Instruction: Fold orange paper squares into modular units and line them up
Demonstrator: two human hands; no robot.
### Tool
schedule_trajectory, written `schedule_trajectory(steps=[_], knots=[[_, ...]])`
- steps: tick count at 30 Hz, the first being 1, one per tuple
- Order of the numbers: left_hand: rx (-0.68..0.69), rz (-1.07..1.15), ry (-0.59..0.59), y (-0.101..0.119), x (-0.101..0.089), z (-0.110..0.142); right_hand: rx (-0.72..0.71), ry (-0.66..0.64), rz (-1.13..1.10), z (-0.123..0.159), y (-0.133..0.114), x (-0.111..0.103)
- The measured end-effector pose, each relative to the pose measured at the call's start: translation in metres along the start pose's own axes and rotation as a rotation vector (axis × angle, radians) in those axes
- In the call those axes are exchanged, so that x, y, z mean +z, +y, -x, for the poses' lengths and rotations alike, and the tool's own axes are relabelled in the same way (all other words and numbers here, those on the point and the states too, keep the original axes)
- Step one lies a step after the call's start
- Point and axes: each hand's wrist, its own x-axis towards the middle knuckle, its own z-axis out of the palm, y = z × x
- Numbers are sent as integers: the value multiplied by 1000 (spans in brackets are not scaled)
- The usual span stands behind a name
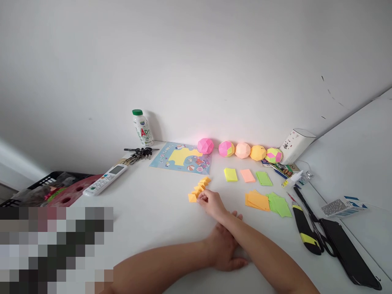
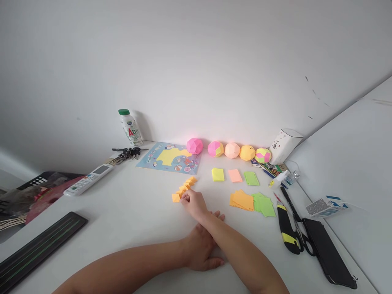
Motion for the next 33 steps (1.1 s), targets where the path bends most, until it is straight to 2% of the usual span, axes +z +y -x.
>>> schedule_trajectory(steps=[5,9,13,16,18,21,25,28,33], knots=[[6,-7,-4,1,0,1,-49,-33,-64,9,1,-8],[-6,-10,-14,-2,5,-1,-194,-37,1,30,1,-21],[8,-52,53,-1,8,-2,-458,-39,249,59,3,-40],[19,-105,91,1,4,-1,-611,136,526,75,15,-64],[33,-139,97,2,2,-1,-583,321,709,81,30,-84],[37,-170,96,1,3,-1,-413,441,918,84,58,-115],[5,-198,116,-1,9,-2,-224,431,1009,82,89,-135],[17,-205,127,-3,11,-2,-210,374,970,80,98,-134],[66,-167,112,-6,9,-1,-234,371,917,81,100,-130]])
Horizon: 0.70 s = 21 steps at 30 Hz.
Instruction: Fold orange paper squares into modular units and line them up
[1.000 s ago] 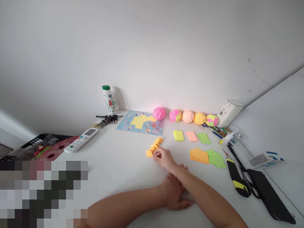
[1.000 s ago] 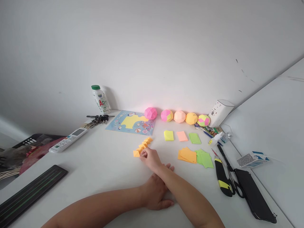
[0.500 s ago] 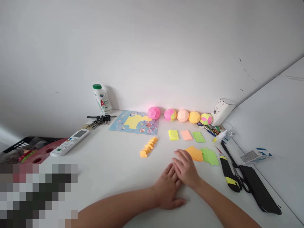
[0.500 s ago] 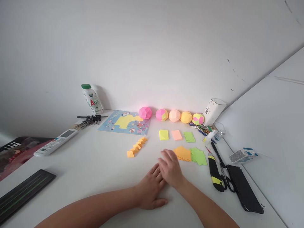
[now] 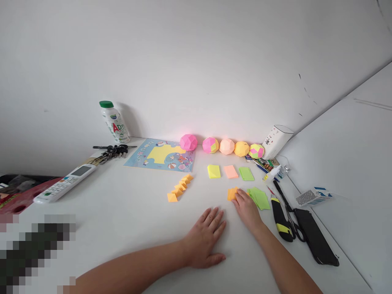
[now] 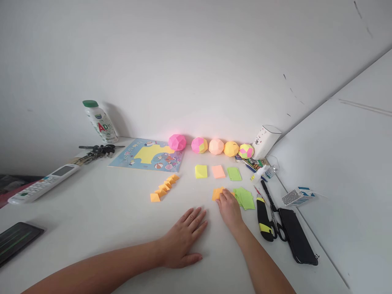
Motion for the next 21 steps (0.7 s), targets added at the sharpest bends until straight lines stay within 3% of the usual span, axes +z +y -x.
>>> schedule_trajectory(steps=[10,21], knots=[[-77,-23,37,4,3,-1,-20,32,-110,0,-1,-7],[-14,0,-9,5,-13,1,-36,22,-113,0,-3,-6]])
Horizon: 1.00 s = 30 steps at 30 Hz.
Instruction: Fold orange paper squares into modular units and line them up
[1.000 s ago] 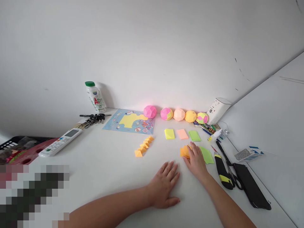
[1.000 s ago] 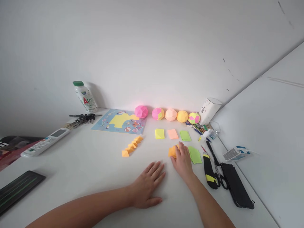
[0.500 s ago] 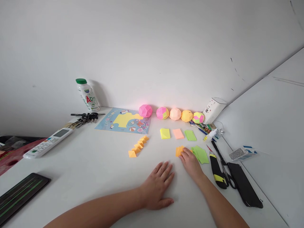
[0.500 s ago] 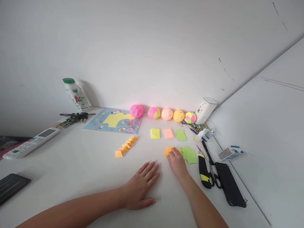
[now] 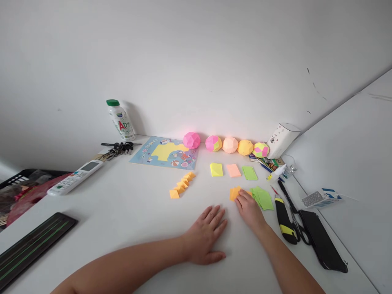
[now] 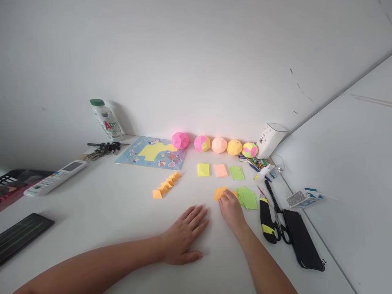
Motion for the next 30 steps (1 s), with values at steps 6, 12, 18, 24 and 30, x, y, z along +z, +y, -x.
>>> schedule_trajectory(steps=[6,12,18,24,30], knots=[[1,12,11,-2,4,0,-34,-33,8,1,2,-2],[-2,18,0,-5,11,-1,-13,-52,2,2,3,0],[-17,165,79,-6,13,-1,26,196,-149,-5,-12,-20],[-330,1181,248,-5,0,-10,62,198,-689,-2,-54,-41],[-465,1909,251,-13,-14,-17,42,40,-910,-1,-70,-40]])
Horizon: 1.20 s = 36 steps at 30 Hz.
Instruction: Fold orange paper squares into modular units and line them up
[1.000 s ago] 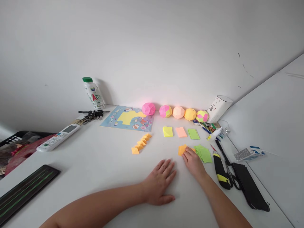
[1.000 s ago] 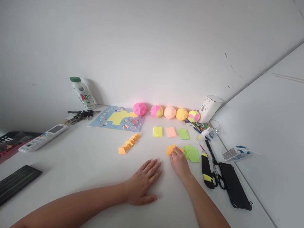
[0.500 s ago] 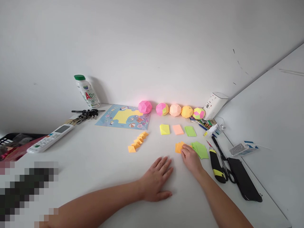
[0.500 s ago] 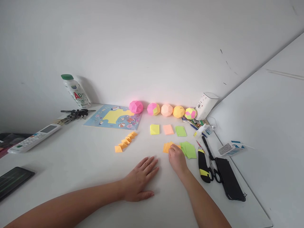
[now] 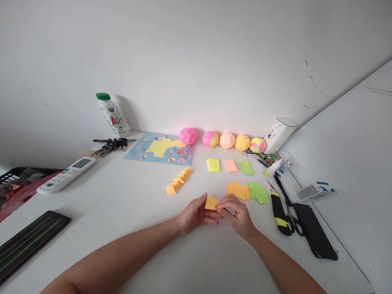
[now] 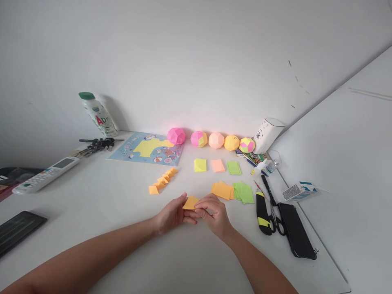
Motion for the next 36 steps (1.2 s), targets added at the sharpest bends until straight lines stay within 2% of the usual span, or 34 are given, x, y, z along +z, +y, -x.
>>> schedule_trajectory(steps=[4,9,14,17,22,25,36], knots=[[27,16,20,-1,-2,-1,-15,-50,22,-1,4,-4],[23,-66,55,-4,-2,0,239,-5,41,2,11,-3],[39,-41,-30,-3,-2,2,401,-28,-90,3,12,3],[60,-61,-56,-4,-1,3,398,7,-83,2,12,4],[49,-181,41,-7,1,2,401,20,-87,3,10,1],[37,-203,58,-10,1,1,443,7,-132,3,9,1],[92,-202,21,-16,-6,-1,452,-1,-183,4,11,1]])
